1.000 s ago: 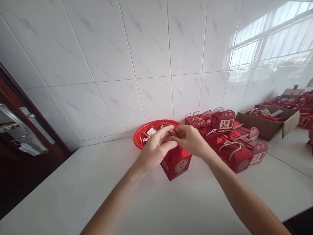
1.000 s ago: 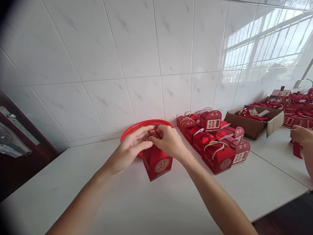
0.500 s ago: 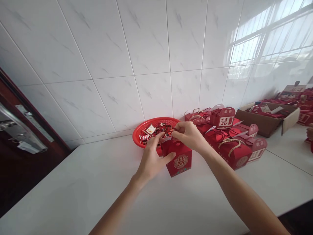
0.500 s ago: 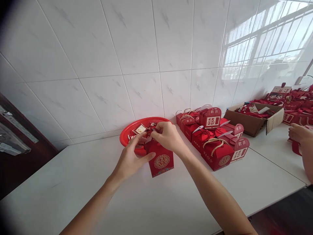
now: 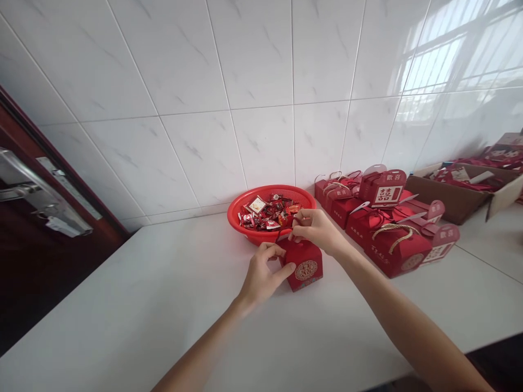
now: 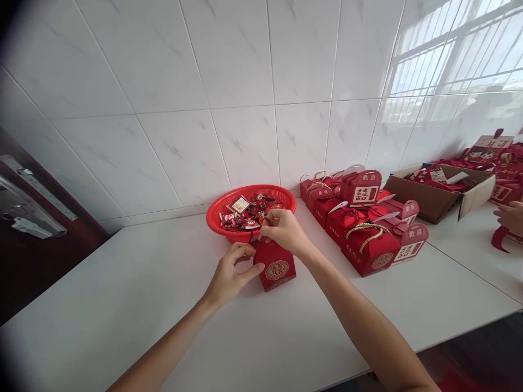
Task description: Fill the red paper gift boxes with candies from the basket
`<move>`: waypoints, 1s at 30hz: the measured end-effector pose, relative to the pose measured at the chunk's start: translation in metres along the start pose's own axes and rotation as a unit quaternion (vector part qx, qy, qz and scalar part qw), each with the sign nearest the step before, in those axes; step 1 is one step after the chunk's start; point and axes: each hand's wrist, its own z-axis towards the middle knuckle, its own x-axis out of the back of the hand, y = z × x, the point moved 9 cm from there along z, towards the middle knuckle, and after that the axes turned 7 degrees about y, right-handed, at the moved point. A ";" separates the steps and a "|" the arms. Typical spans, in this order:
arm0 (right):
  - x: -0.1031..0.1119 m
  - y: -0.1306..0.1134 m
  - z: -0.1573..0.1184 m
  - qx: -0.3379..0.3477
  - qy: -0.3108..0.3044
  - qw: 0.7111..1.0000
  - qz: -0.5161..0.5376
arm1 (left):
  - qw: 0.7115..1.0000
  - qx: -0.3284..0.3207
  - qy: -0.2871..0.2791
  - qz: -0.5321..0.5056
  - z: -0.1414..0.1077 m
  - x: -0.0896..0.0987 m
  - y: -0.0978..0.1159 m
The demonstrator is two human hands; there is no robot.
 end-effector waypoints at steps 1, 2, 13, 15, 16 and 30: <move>-0.001 0.003 0.000 -0.005 -0.001 1.000 0.014 | 1.000 0.012 -0.007 -0.013 0.000 -0.001 -0.003; -0.001 0.006 0.001 -0.010 -0.002 1.000 0.024 | 0.999 0.022 -0.014 -0.022 -0.001 -0.002 -0.007; -0.005 0.017 0.000 0.001 -0.008 1.000 0.022 | 0.997 0.008 -0.064 -0.029 -0.006 -0.010 -0.019; -0.004 0.018 -0.001 0.003 -0.005 1.000 0.030 | 0.998 -0.003 -0.067 -0.021 -0.006 -0.010 -0.018; -0.004 0.019 -0.001 0.003 -0.003 0.999 0.032 | 0.997 -0.010 -0.070 -0.019 -0.006 -0.010 -0.017; 0.001 0.016 -0.004 -0.005 0.017 0.998 0.061 | 1.000 -0.025 0.016 0.003 -0.007 0.003 -0.021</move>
